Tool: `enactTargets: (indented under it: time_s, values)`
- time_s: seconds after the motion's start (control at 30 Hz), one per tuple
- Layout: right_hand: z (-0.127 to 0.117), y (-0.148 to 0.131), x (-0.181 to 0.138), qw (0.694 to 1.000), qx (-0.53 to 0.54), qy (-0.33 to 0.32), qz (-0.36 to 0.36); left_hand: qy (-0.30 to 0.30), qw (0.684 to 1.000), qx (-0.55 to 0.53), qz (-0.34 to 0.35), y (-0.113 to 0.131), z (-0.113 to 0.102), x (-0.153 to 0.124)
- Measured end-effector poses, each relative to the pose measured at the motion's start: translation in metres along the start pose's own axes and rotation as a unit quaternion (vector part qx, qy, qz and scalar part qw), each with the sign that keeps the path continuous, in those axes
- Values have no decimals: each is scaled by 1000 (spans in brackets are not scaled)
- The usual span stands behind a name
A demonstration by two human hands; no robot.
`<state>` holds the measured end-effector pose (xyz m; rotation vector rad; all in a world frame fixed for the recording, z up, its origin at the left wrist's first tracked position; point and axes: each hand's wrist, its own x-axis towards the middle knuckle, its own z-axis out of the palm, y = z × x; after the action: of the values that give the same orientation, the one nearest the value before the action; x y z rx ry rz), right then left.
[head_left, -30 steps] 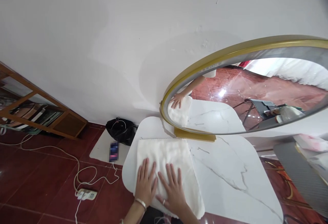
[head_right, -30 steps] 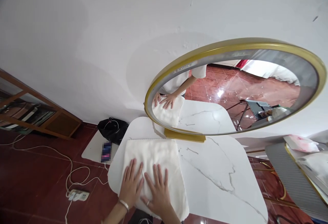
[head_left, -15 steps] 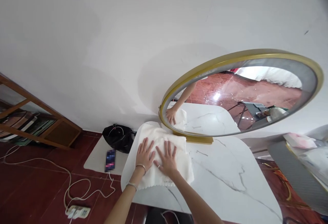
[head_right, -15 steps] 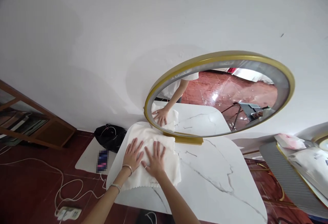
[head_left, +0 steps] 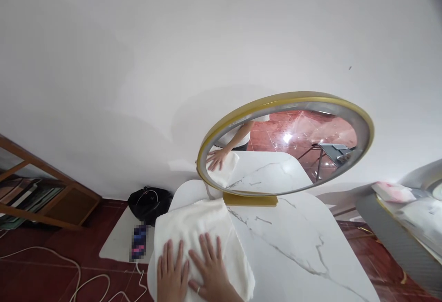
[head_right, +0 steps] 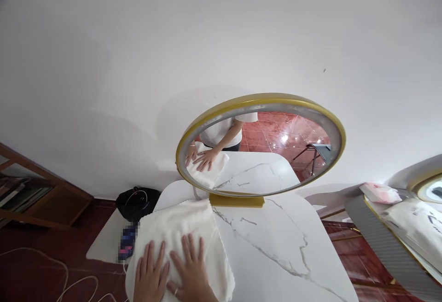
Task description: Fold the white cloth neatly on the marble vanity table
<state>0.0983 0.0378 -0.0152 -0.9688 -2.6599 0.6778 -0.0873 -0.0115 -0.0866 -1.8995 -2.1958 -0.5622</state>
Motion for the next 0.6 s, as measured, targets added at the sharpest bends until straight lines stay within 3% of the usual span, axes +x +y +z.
enactTargets:
  time_s: [0.13,0.23,0.33,0.4,0.47,0.53,0.6]
  values:
    - [14,43,-41,994,-76,71,30,-45,998,-11,38,49,17,1]
    - [16,82,-81,977,-151,127,76,-81,993,-43,74,104,31,11]
    - [11,116,-122,956,-208,171,116,-157,981,-84,82,165,33,27]
    - [7,135,-146,945,-225,195,135,-205,970,-120,45,199,27,42]
    - [6,147,-164,941,-223,206,151,-254,949,-184,-44,221,17,64]
    - [7,153,-176,945,-202,192,173,-295,911,-249,-145,233,6,91]
    - [11,151,-179,948,-165,166,218,-326,874,-299,-202,237,-3,117]
